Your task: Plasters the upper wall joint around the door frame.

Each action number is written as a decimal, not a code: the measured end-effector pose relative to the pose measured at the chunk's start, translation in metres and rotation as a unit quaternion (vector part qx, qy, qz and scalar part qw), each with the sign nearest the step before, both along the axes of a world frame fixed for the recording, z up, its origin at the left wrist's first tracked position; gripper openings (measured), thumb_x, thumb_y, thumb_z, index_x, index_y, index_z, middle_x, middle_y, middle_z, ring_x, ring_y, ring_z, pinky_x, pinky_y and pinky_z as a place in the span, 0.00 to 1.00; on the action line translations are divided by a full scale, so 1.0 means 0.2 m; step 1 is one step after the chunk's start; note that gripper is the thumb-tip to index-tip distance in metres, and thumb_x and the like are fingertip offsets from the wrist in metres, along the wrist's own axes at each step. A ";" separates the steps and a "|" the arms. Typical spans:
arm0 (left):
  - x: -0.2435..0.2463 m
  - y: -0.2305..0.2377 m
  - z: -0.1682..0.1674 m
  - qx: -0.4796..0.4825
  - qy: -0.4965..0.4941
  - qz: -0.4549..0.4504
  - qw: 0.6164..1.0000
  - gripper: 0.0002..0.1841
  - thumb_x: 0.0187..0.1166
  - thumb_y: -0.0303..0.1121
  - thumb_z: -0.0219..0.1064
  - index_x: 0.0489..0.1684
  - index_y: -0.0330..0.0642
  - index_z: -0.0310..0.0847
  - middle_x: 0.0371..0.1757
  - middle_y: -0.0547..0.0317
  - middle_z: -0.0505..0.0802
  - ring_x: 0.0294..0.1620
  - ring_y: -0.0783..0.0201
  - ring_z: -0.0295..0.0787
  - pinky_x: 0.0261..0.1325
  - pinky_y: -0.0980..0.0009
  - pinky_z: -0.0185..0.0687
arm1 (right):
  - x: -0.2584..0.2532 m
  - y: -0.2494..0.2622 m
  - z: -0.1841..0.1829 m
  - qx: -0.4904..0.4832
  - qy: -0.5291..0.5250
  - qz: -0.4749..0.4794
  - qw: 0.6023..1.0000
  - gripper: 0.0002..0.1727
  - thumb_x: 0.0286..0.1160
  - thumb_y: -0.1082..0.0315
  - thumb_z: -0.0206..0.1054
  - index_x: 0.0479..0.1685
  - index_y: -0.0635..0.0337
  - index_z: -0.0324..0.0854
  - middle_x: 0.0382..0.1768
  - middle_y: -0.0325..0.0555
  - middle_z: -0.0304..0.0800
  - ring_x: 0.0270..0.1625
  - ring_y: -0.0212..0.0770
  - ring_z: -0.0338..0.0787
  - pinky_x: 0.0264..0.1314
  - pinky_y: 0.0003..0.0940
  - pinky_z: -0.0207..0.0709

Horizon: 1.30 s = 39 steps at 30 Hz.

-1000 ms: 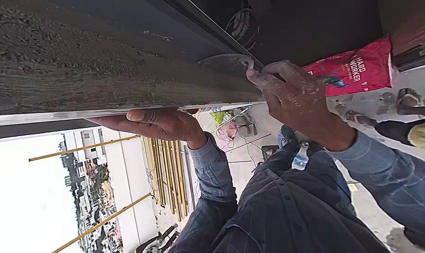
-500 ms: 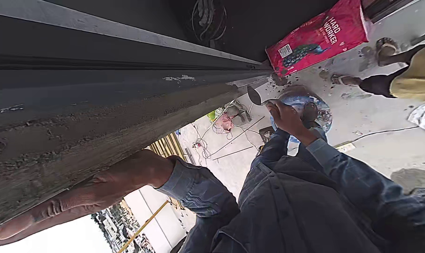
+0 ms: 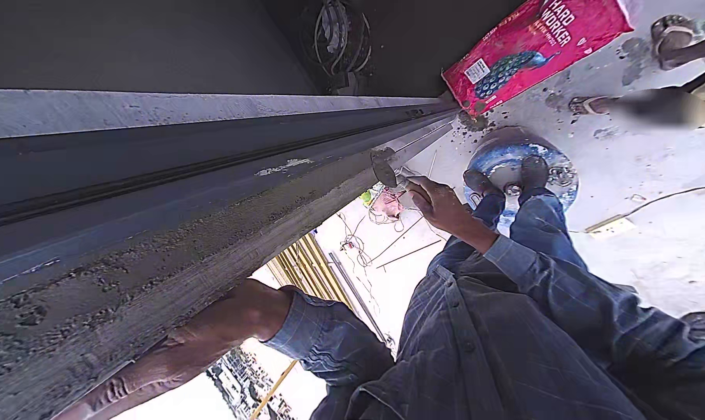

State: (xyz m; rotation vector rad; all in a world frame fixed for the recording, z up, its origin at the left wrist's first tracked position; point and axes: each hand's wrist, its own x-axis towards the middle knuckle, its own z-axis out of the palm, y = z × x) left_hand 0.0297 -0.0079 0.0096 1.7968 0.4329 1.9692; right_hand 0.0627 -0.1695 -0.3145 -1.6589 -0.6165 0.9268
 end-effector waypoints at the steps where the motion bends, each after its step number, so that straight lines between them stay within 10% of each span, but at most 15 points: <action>1: 0.01 -0.01 0.00 0.000 0.022 0.042 0.999 0.25 0.92 0.41 0.45 0.51 0.18 0.69 0.40 0.42 0.85 0.46 0.60 0.84 0.51 0.61 0.82 | -0.03 0.00 0.10 0.028 -0.014 -0.017 0.999 0.24 0.88 0.59 0.57 0.73 0.65 0.80 0.55 0.58 0.94 0.56 0.55 0.94 0.63 0.55 0.84; 3: 0.01 0.00 -0.01 -0.017 0.055 0.072 0.996 0.31 0.93 0.46 0.39 0.72 0.18 0.60 0.58 0.37 0.84 0.61 0.53 0.82 0.63 0.53 0.81 | -0.06 0.00 0.32 0.082 -0.032 -0.041 0.995 0.23 0.88 0.57 0.57 0.71 0.63 0.82 0.53 0.53 0.95 0.52 0.48 0.95 0.58 0.47 0.87; 7: -0.01 0.02 0.00 -0.009 0.093 0.092 0.991 0.32 0.94 0.47 0.31 0.83 0.24 0.48 0.68 0.37 0.80 0.68 0.52 0.80 0.68 0.51 0.80 | -0.07 -0.04 0.61 0.147 -0.046 -0.044 0.987 0.22 0.87 0.58 0.60 0.72 0.60 0.83 0.50 0.53 0.94 0.46 0.45 0.95 0.48 0.41 0.90; 12: -0.03 0.04 0.00 0.038 0.132 0.127 0.982 0.34 0.95 0.47 0.29 0.90 0.28 0.28 0.83 0.37 0.66 0.80 0.50 0.71 0.80 0.51 0.70 | 0.05 -0.08 0.20 -0.060 -0.011 -0.021 0.998 0.25 0.88 0.57 0.57 0.75 0.63 0.79 0.54 0.62 0.92 0.56 0.62 0.93 0.64 0.61 0.81; 18: -0.04 0.04 0.00 0.026 0.133 0.135 0.981 0.32 0.95 0.45 0.32 0.91 0.32 0.28 0.84 0.39 0.65 0.80 0.51 0.71 0.79 0.52 0.72 | 0.13 -0.05 -0.16 -0.167 0.046 0.078 0.982 0.23 0.89 0.58 0.60 0.76 0.59 0.77 0.58 0.64 0.90 0.65 0.66 0.88 0.69 0.67 0.74; 28: -0.05 0.03 0.01 0.022 0.149 0.137 0.979 0.33 0.95 0.43 0.32 0.90 0.30 0.25 0.84 0.37 0.64 0.80 0.50 0.70 0.79 0.53 0.71 | -0.06 -0.12 0.39 0.080 -0.044 -0.032 0.995 0.23 0.87 0.56 0.59 0.72 0.59 0.82 0.56 0.53 0.94 0.55 0.50 0.95 0.61 0.49 0.87; 35: -0.03 0.01 0.03 -0.001 0.145 0.136 0.980 0.31 0.96 0.43 0.30 0.90 0.30 0.27 0.83 0.37 0.66 0.79 0.51 0.72 0.78 0.52 0.73 | 0.09 0.01 -0.26 -0.170 0.083 0.042 0.981 0.23 0.89 0.59 0.59 0.76 0.60 0.76 0.54 0.66 0.91 0.61 0.67 0.89 0.66 0.67 0.76; 39: -0.03 0.00 0.02 -0.009 0.146 0.138 0.980 0.32 0.96 0.44 0.30 0.89 0.29 0.31 0.81 0.36 0.69 0.77 0.51 0.74 0.77 0.51 0.74 | 0.06 0.00 -0.06 -0.114 0.059 0.035 0.991 0.23 0.89 0.59 0.59 0.76 0.61 0.76 0.54 0.64 0.91 0.59 0.64 0.91 0.65 0.65 0.78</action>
